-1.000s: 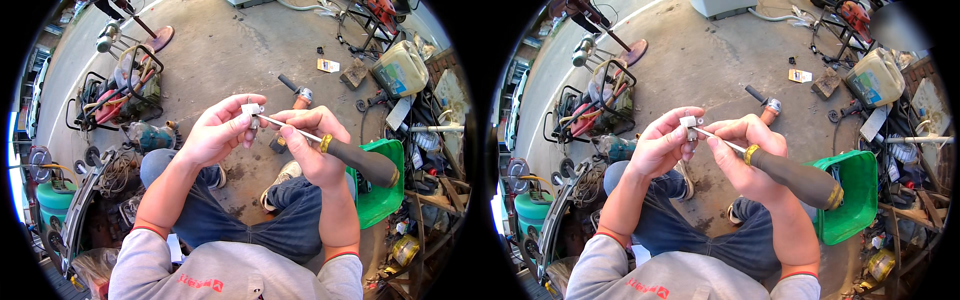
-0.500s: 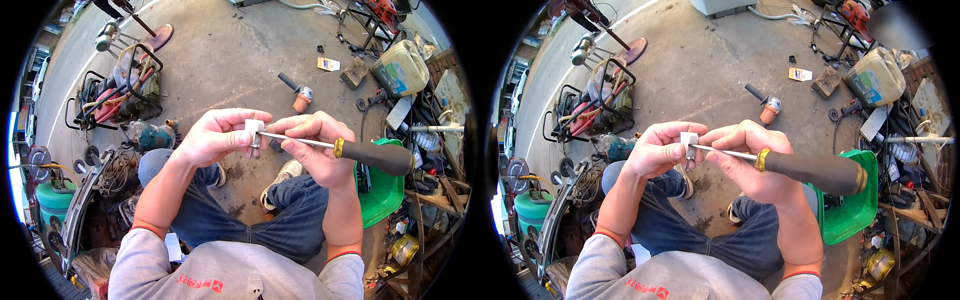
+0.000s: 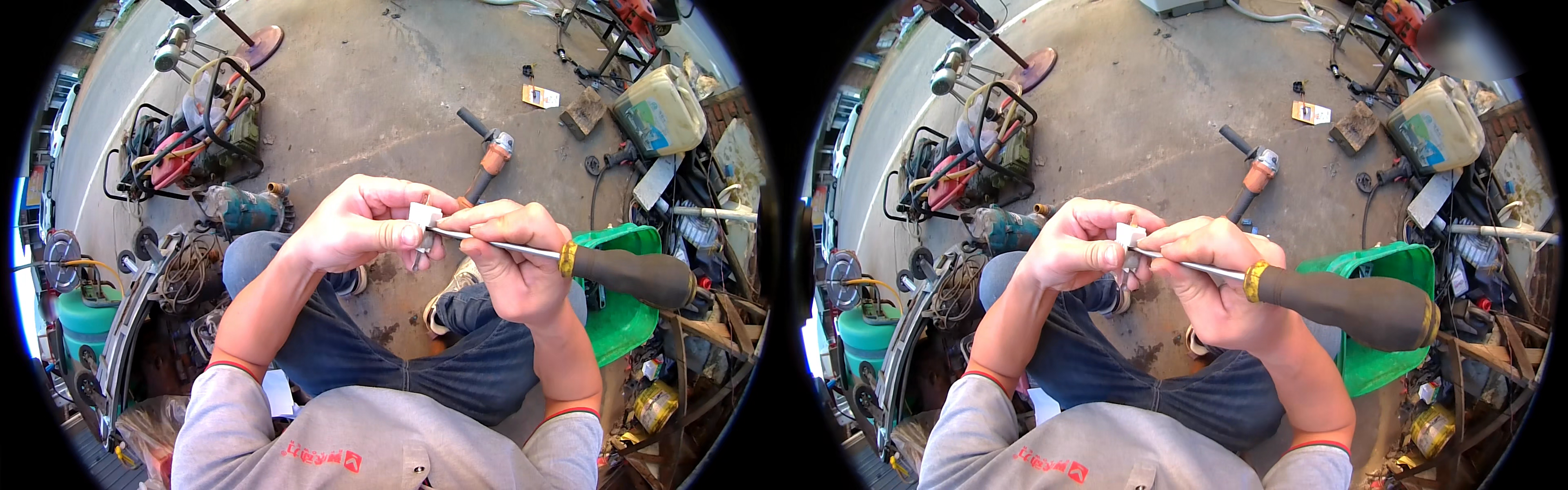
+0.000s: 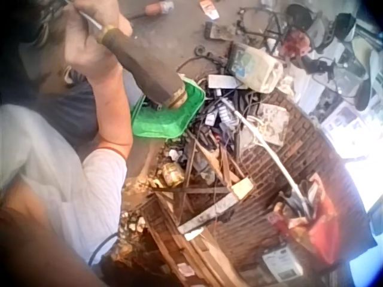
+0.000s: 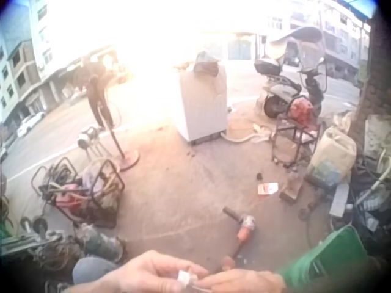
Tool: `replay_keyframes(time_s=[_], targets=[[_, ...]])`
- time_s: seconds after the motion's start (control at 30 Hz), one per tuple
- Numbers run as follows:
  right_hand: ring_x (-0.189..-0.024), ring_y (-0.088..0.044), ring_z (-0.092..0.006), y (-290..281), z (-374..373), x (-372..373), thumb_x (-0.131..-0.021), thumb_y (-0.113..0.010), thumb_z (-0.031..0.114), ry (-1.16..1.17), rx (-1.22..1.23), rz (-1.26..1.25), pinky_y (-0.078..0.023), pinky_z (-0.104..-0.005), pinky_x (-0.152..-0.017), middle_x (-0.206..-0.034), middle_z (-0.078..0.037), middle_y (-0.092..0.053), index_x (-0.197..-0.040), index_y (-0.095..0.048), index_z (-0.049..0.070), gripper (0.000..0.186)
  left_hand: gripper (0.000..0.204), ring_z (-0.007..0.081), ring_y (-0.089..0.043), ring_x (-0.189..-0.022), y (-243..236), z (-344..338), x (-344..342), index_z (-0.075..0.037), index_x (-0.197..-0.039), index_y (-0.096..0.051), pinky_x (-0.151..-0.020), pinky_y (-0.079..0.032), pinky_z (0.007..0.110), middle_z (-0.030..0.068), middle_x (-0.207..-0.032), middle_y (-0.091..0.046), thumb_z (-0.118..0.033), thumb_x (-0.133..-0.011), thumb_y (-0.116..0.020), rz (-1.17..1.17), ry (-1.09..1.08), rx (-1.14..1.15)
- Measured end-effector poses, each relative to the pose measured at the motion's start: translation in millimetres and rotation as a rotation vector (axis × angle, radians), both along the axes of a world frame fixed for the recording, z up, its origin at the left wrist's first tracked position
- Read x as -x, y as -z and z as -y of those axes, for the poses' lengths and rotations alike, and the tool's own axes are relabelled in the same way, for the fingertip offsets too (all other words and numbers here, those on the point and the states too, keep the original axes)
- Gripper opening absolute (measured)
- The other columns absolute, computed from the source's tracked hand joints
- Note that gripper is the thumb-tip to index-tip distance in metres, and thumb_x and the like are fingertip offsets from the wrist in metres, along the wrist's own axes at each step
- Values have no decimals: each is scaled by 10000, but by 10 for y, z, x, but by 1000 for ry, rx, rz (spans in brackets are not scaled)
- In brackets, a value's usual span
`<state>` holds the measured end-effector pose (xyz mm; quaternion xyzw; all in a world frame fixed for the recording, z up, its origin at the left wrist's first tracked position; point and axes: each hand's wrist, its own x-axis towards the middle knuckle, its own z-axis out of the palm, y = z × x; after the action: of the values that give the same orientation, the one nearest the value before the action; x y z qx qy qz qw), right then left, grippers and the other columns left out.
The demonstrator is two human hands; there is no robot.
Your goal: The person sits on the ground and uses a screwdriver to disassemble a small white component, then grinds it with an angle grinder. They reassemble the component and install it into a washing machine, securing it with a power drill. Finally, they use a multimeter to test the electrical connections.
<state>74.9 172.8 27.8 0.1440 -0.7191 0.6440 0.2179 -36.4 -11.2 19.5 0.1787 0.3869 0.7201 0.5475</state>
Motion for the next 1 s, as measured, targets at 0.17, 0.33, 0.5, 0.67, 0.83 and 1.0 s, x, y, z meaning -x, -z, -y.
replay_keyframes(time_s=[0.17, 0.33, 0.5, 0.67, 0.83, 1.0], targets=[[-839, -674, -221, 73, -2, -7, -860, -631, -19, 25, -37, -22, -545, -324, -734, -927, -196, -677, -945, -543, 1, 124, 449, 196, -662, -837, 43, -24, -23, 73, -1227, -538, -683, -547, 277, 156, -971, -666, -137, -856, -678, 2, -7, 1], [-839, -674, -223, 121, 7, -10, -858, -637, -14, 48, -17, -33, -544, -323, -734, -936, -188, -678, -943, -557, 6, 118, 482, 206, -676, -769, 39, -62, -25, 107, -1204, -529, -666, -558, 295, 165, -962, -669, -123, -820, -708, 24, -33, 47], [-818, -679, -233, 67, 80, -34, -840, -630, -46, 83, -71, -2, -541, -317, -717, -912, -189, -679, -928, -554, 20, 134, 435, 208, -671, -842, 132, -1, -32, 80, -1210, -539, -687, -552, 294, 164, -1001, -666, -95, -839, -683, 84, -25, 18], [-753, -686, -238, 192, 116, -18, -847, -640, 1, 131, 26, -67, -544, -306, -656, -866, -170, -687, -919, -539, 23, 126, 422, 172, -643, -835, 146, -22, -46, 79, -1220, -532, -698, -524, 288, 135, -975, -661, -123, -872, -659, 61, 15, -16], [-756, -682, -240, 210, 143, -63, -845, -654, 23, 145, -16, -34, -539, -312, -672, -849, -172, -681, -888, -520, 24, 140, 442, 162, -637, -833, 217, -13, -72, 62, -1225, -534, -686, -513, 275, 121, -964, -659, -156, -867, -674, 85, 46, -54], [-726, -669, -217, 237, 145, -34, -849, -649, 22, 138, 6, -18, -531, -306, -660, -858, -174, -680, -875, -513, 22, 138, 431, 160, -632, -863, 247, -25, -51, 56, -1229, -528, -698, -507, 264, 116, -995, -653, -148, -875, -664, 82, 41, -64]])
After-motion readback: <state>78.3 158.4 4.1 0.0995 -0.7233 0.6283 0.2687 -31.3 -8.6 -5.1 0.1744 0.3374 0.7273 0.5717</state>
